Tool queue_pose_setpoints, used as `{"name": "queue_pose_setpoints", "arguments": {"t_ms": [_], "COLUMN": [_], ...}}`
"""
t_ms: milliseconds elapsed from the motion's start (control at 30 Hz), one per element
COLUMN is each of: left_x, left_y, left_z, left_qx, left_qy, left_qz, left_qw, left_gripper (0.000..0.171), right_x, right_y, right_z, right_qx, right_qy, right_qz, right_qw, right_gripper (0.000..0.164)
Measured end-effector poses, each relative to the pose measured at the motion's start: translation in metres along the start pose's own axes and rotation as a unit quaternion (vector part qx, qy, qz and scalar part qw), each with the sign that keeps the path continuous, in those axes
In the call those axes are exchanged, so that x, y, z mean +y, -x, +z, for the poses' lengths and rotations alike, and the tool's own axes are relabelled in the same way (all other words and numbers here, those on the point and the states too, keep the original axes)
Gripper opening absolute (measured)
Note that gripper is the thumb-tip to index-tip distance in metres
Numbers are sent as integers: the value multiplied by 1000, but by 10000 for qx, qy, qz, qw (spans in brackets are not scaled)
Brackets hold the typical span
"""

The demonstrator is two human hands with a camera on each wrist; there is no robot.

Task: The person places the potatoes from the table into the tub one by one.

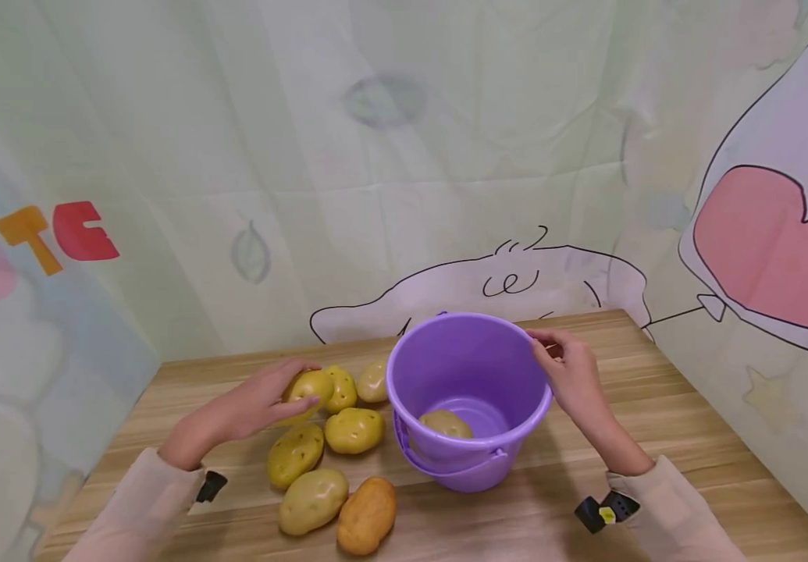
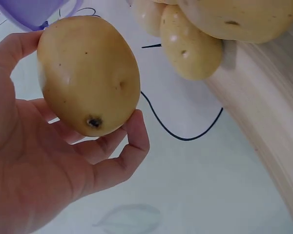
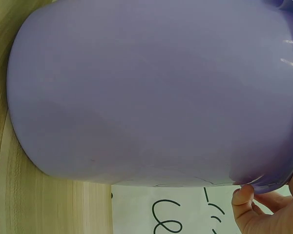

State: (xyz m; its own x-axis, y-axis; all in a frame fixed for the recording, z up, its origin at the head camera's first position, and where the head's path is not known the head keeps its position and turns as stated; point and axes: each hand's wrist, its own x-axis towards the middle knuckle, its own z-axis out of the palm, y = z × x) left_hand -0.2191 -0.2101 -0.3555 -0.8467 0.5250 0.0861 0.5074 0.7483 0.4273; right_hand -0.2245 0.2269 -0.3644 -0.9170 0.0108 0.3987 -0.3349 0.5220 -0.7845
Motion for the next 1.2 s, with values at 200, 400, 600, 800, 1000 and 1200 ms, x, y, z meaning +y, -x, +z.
{"name": "queue_pose_setpoints", "arguments": {"t_ms": [200, 400, 600, 800, 1000, 1200], "left_x": [8, 18, 31, 46, 57, 72], "left_y": [-2, -6, -9, -14, -20, -28], "left_z": [-5, -10, -15, -20, -22, -24], "left_qx": [75, 109, 142, 140, 172, 215], "left_qy": [-29, 1, -4, 57, -50, -157], "left_qz": [163, 307, 421, 524, 645, 894], "left_qw": [9998, 9995, 9990, 9985, 9978, 9956], "left_gripper": [57, 54, 55, 56, 58, 57], "right_x": [-1, -1, -3, -3, -2, -3], "right_y": [0, 0, 0, 0, -1, 0], "right_z": [-1, -1, -1, 0, 1, 0], "right_qx": [-21, -19, -6, -18, -10, 31], "right_qy": [-7, 10, 10, 21, -47, -10], "right_qz": [16, 45, 42, 41, -15, -35], "right_qw": [10000, 10000, 10000, 10000, 10000, 10000], "right_gripper": [33, 33, 33, 32, 32, 32]}}
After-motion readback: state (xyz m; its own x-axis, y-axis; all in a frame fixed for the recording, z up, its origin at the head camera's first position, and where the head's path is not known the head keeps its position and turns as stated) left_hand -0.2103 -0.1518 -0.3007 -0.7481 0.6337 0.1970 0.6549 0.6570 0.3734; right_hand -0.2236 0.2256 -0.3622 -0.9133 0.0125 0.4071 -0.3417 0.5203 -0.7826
